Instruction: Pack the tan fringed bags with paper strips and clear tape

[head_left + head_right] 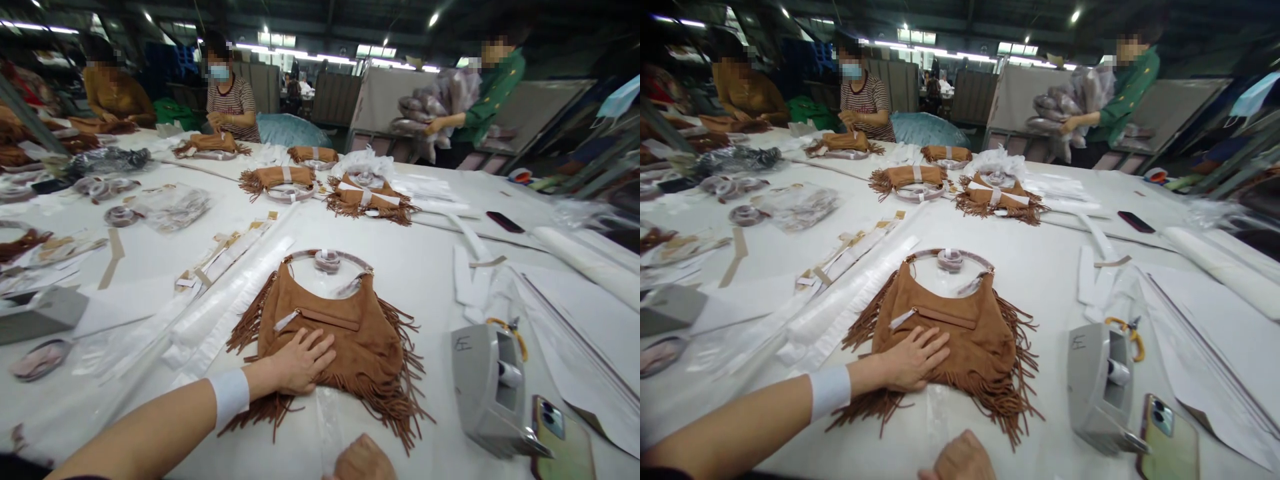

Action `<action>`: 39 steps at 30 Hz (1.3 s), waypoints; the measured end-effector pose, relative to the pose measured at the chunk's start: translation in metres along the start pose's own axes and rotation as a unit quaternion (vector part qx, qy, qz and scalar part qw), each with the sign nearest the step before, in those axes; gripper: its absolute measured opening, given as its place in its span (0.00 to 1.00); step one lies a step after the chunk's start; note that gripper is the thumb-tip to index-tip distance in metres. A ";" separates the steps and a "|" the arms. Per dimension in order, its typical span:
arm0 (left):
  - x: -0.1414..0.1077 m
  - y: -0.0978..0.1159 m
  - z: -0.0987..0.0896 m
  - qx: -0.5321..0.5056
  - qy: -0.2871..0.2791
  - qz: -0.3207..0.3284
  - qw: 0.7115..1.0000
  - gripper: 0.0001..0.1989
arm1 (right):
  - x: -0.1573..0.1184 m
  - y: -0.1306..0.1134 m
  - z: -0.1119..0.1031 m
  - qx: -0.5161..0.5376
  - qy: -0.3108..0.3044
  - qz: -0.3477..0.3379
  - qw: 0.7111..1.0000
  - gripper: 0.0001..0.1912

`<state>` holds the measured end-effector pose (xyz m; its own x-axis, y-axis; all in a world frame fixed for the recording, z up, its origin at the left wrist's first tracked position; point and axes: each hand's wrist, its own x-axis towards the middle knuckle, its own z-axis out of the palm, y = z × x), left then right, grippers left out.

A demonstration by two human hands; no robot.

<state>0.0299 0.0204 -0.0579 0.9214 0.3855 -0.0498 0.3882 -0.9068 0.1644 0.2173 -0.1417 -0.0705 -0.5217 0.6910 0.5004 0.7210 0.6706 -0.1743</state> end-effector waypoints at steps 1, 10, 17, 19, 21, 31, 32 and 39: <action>0.001 0.000 0.000 0.001 -0.002 0.001 1.000 0.39 | 0.014 0.006 -0.010 0.010 -0.004 0.038 0.999 0.21; -0.004 0.006 -0.001 0.020 0.026 0.005 0.999 0.34 | 0.090 0.082 0.000 -0.097 -0.179 -0.032 0.979 0.30; -0.010 0.004 0.004 -0.006 0.029 0.011 1.000 0.34 | 0.077 0.103 0.009 -0.064 -0.253 -0.068 0.963 0.39; -0.009 0.002 0.004 -0.021 0.022 0.008 0.999 0.37 | 0.078 0.105 0.010 -0.043 -0.258 -0.050 0.964 0.39; -0.009 0.001 0.001 -0.034 0.015 0.004 0.999 0.39 | 0.080 0.105 0.011 -0.029 -0.262 -0.033 0.964 0.39; 0.020 0.006 -0.006 -0.113 0.129 -0.043 0.984 0.14 | 0.069 0.108 0.007 -0.022 -0.219 -0.029 0.975 0.38; 0.022 0.006 0.003 -0.100 0.160 -0.034 0.981 0.13 | 0.064 0.111 0.011 -0.032 -0.213 -0.038 0.976 0.39; 0.041 -0.019 0.025 -0.040 0.178 0.029 0.983 0.12 | 0.056 0.126 0.046 -0.103 -0.118 -0.050 0.986 0.31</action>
<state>0.0606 0.0486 -0.0878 0.8720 0.3813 0.3069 0.3190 -0.9183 0.2345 0.2581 -0.0057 -0.1039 -0.6695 0.6836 0.2907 0.7247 0.6869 0.0537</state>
